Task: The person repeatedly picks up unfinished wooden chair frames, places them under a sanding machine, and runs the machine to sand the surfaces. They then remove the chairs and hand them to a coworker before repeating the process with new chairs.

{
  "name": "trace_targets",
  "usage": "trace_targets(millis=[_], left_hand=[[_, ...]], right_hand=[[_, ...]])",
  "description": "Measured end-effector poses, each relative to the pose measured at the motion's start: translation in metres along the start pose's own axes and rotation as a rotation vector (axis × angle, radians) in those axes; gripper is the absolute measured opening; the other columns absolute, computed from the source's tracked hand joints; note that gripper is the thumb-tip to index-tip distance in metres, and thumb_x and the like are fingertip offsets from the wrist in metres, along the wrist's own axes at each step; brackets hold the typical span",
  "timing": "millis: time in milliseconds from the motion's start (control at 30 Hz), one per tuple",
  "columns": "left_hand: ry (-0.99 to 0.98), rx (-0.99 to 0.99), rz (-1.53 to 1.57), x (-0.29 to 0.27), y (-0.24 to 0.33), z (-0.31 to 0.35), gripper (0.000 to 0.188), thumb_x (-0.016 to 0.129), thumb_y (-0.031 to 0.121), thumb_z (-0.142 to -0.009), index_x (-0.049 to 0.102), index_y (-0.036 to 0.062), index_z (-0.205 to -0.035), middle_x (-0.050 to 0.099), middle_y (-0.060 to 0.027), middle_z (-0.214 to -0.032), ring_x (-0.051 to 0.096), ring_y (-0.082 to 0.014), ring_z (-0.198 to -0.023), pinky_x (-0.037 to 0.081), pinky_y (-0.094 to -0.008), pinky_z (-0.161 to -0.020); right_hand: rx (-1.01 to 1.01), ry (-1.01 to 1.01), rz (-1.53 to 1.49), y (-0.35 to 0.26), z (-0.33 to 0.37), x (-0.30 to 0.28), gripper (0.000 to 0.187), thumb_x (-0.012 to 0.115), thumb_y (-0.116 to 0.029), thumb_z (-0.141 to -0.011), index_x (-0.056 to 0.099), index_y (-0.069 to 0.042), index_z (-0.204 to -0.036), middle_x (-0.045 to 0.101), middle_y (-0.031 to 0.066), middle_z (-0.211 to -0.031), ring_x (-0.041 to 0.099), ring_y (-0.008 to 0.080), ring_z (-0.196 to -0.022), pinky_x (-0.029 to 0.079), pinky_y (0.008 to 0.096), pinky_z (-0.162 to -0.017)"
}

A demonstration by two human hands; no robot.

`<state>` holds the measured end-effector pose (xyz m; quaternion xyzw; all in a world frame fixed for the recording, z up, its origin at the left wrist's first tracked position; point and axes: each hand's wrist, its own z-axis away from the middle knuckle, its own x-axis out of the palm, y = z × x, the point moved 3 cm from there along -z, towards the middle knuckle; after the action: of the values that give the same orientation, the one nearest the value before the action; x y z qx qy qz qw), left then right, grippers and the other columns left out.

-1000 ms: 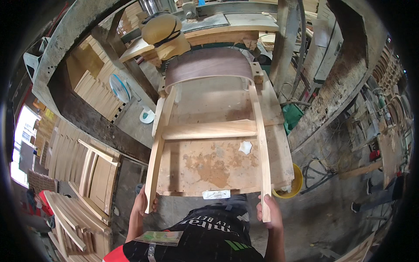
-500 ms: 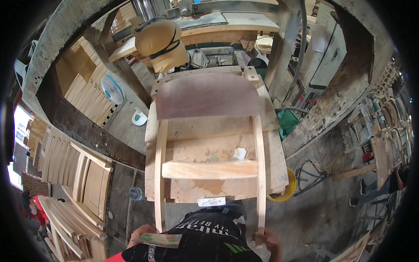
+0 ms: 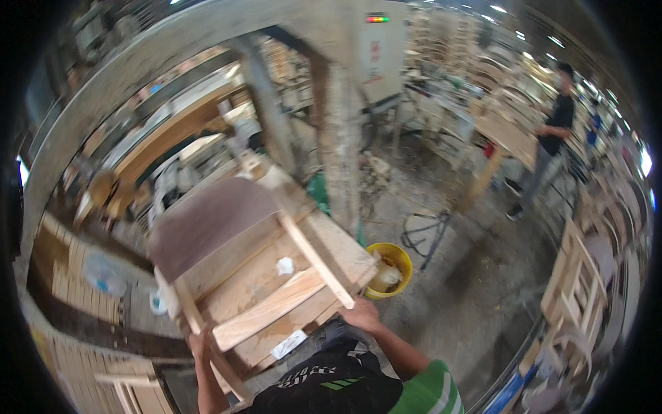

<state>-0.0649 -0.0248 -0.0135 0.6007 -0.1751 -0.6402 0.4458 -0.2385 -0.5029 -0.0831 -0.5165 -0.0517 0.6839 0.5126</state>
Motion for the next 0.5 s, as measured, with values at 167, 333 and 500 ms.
trace_targets(millis=[167,333,500], left_hand=[[-0.033,0.029,0.196,0.005,-0.025,0.024,0.059,0.074,0.036,-0.092,0.061,-0.0113,-0.126,0.067,-0.0109,-0.092,0.063,-0.0199,-0.080,0.051,-0.0395,-0.069],[0.353,0.427,-0.383,-0.004,-0.044,0.063,0.041,0.072,0.044,-0.096,0.074,0.0033,-0.090,0.070,-0.0232,-0.078,0.066,-0.0386,-0.069,0.054,-0.0455,-0.063],[0.242,0.424,-0.394,-0.023,-0.038,0.110,0.040,0.071,0.041,-0.096,0.071,0.0012,-0.102,0.071,-0.0231,-0.089,0.068,-0.0388,-0.075,0.056,-0.0473,-0.066]], right_hand=[[-0.011,-0.032,0.048,0.004,0.019,-0.015,0.059,0.070,-0.053,-0.087,0.069,-0.006,-0.123,0.072,0.0216,-0.120,0.068,0.0410,-0.113,0.054,0.0486,-0.097],[-0.099,0.052,-0.068,0.061,0.052,-0.014,0.058,0.068,-0.054,-0.088,0.066,-0.004,-0.115,0.072,0.0226,-0.112,0.068,0.0433,-0.107,0.054,0.0521,-0.092],[-0.209,0.141,-0.131,0.103,0.073,-0.018,0.055,0.067,-0.057,-0.091,0.067,-0.009,-0.117,0.073,0.0223,-0.109,0.068,0.0438,-0.104,0.054,0.0518,-0.089]])
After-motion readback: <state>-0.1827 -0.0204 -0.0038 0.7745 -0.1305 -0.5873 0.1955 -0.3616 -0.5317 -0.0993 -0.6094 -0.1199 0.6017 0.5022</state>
